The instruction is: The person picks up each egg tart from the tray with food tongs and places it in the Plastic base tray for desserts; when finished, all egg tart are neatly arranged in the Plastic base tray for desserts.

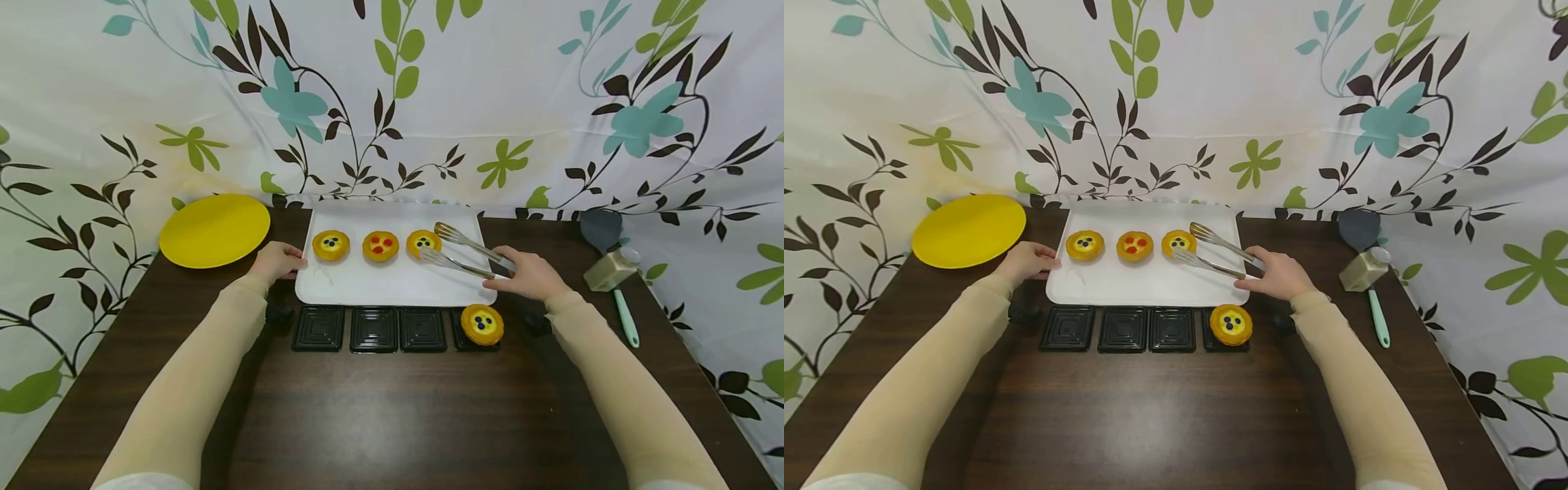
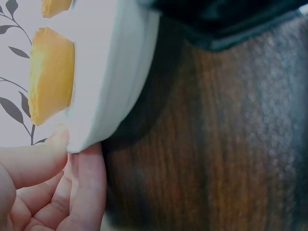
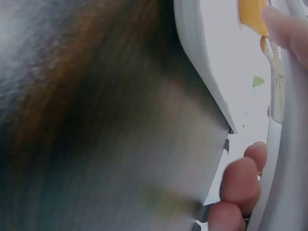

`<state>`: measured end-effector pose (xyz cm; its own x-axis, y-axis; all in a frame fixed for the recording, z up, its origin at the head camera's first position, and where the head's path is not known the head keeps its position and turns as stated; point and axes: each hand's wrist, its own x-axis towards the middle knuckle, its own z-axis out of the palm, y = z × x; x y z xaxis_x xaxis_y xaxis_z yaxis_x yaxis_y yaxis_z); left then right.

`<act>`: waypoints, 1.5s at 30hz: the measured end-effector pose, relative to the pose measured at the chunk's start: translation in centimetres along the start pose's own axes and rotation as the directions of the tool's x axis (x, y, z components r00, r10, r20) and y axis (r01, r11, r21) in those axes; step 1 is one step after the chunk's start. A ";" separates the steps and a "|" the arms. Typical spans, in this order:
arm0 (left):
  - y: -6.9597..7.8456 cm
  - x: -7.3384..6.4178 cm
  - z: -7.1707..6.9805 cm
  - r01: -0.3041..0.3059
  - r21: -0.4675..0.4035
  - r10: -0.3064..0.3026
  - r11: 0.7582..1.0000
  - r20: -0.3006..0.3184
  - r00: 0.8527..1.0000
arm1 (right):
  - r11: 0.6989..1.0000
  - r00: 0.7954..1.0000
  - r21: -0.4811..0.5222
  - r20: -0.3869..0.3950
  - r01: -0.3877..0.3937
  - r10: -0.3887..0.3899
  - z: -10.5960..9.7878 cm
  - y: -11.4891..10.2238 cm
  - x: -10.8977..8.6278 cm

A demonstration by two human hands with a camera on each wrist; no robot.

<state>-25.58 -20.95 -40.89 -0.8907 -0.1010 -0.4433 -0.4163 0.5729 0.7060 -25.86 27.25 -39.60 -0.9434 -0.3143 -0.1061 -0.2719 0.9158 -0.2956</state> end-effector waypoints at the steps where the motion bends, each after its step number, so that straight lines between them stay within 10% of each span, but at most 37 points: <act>1: 0.0 0.1 0.0 0.002 -0.001 -0.002 1.000 0.001 1.000 | 1.000 1.000 -0.006 0.001 -0.001 0.001 0.0 0.0 0.1; 45: 0.1 -0.3 0.1 -0.001 -0.020 0.001 1.000 -0.010 1.000 | 0.997 1.000 0.074 -0.006 -0.006 0.007 0.2 0.1 -0.1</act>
<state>-25.32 -20.84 -40.74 -0.8929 -0.1088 -0.4369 -0.4189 0.5568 0.7173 -25.77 27.27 -39.80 -0.9464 -0.3065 -0.1019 -0.2512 0.8966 -0.3646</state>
